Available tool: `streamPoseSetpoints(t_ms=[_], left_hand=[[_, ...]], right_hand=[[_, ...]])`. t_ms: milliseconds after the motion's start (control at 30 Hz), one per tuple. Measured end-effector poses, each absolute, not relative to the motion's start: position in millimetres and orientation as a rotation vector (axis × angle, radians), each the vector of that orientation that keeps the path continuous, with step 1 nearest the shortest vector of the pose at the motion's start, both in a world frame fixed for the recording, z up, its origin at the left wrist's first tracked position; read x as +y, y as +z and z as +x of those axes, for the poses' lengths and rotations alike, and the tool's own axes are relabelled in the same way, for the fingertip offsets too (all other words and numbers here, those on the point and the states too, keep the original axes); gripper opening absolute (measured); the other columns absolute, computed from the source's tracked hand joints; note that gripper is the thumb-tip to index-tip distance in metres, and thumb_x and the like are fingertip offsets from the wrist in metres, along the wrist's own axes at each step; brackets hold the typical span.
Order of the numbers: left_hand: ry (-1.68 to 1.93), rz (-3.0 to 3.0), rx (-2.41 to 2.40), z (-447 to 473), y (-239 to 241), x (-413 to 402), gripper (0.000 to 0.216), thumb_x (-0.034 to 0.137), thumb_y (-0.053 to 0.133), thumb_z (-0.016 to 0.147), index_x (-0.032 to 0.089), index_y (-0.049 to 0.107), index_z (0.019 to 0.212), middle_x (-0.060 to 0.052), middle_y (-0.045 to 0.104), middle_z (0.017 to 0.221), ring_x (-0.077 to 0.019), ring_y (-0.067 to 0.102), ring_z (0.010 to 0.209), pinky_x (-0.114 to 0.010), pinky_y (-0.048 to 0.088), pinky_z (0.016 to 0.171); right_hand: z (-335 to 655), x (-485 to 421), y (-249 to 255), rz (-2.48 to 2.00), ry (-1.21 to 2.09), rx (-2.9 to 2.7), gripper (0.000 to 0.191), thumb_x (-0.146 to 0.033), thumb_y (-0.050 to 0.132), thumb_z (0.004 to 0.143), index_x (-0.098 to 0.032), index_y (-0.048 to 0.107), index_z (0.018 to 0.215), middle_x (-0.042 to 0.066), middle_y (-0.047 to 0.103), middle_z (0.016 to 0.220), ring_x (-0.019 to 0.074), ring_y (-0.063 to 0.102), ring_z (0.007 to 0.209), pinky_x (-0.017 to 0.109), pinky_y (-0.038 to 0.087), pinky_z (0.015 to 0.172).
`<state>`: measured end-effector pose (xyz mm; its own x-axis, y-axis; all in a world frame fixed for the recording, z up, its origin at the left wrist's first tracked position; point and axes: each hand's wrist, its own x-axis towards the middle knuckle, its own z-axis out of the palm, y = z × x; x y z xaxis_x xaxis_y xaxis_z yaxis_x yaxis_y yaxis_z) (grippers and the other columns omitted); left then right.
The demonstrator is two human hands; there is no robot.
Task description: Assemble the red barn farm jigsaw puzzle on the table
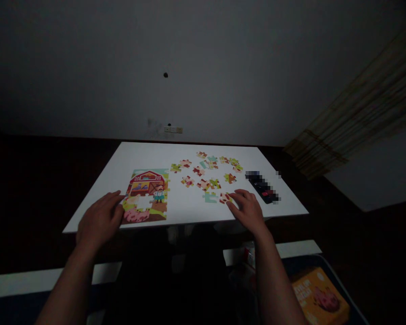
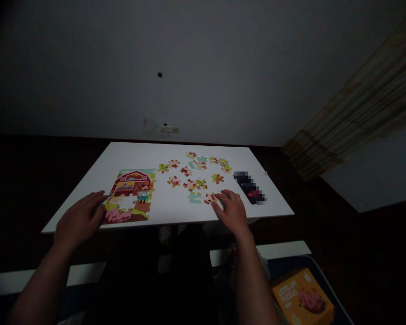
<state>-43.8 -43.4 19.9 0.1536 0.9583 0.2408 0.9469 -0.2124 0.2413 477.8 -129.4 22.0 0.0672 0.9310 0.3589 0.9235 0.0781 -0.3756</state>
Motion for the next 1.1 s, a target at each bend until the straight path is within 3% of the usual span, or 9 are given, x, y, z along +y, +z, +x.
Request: streamPoseSetpoints(t_ms=[667, 1100], left_hand=[[0.544, 2.353, 1.969, -42.8, 21.6, -45.3, 0.056, 0.044, 0.043, 0.1, 0.02, 0.077, 0.137, -0.011, 0.069, 0.155, -0.0361, 0.059, 0.149, -0.055, 0.048, 0.126], [0.572, 2.375, 1.944, -45.9, 16.5, -42.6, 0.058, 0.043, 0.044, 0.098, 0.016, 0.077, 0.137, -0.013, 0.069, 0.154, -0.0379, 0.06, 0.148, -0.057, 0.048, 0.125]], right_hand=[[476.7, -129.8, 21.9, -1.815, 0.028, -1.822, 0.031, -0.047, 0.066, 0.102, -0.036, 0.082, 0.126, 0.012, 0.072, 0.135, 0.0408, 0.067, 0.123, 0.066, 0.059, 0.105], [475.3, -130.3, 25.2, -1.871, 0.003, -1.848, 0.033, -0.045, 0.066, 0.103, -0.032, 0.083, 0.127, 0.013, 0.073, 0.136, 0.0379, 0.069, 0.123, 0.059, 0.06, 0.106]])
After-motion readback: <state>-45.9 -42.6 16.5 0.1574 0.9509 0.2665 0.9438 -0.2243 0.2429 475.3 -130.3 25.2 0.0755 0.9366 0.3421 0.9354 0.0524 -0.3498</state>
